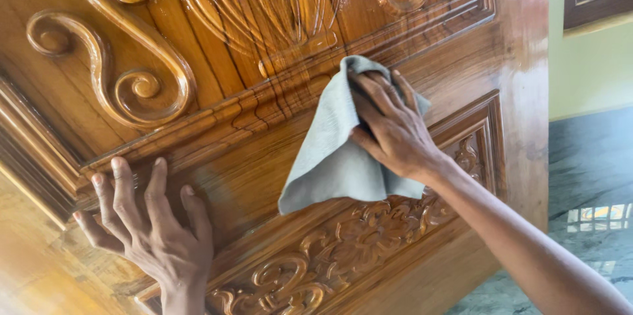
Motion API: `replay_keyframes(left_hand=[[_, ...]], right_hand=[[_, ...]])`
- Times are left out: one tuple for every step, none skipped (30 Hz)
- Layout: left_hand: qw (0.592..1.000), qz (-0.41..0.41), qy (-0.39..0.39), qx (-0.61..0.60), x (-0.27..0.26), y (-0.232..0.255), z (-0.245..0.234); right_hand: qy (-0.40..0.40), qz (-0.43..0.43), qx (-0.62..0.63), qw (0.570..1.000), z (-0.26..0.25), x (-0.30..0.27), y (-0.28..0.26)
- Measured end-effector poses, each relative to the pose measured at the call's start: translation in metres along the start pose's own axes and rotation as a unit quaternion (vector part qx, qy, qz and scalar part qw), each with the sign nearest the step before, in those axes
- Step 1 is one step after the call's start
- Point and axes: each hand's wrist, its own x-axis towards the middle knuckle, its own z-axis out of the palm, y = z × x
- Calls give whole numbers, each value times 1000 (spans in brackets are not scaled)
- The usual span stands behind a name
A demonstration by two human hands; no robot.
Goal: The person wipes a carved wooden door with a cloth, moving the cloth across the flat and ornamental sections of the wood.
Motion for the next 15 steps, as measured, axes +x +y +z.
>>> replay_keyframes(left_hand=[[1000,-2,0,0,2,3,-2],[1000,-5,-1,1,4,6,-3],[1000,-8,-2,1,6,8,-4],[1000,-7,-2,1,7,9,-4],[1000,-6,-2,1,7,10,-5],[1000,-5,-1,2,8,11,-5],[1000,-7,-1,1,8,12,-5],[1000,-9,-1,1,8,13,-5],[1000,-11,0,0,8,14,-5],[1000,-11,-3,-1,8,14,-5],[1000,-11,-5,-2,9,14,-5],[1000,-11,-9,-3,9,14,-6],[1000,-12,-10,-4,8,14,-5],[1000,-12,-11,-4,8,14,-5],[1000,-13,-13,-4,8,14,-5]], right_hand=[[3,9,-6,1000,0,-4,13],[13,19,4,1000,1,-7,26],[24,28,14,999,2,-11,40],[34,38,25,998,2,-14,54],[35,55,21,998,0,-18,69],[42,68,22,997,-2,-22,83],[46,80,21,995,-3,-26,95],[55,92,20,994,-6,-28,108],[64,103,17,992,-9,-31,119],[73,112,17,991,-12,-34,129],[83,121,15,989,-15,-36,140],[89,131,15,987,-17,-38,149],[95,137,15,986,-18,-40,156],[97,143,14,985,-18,-44,161],[99,150,14,984,-18,-48,165]])
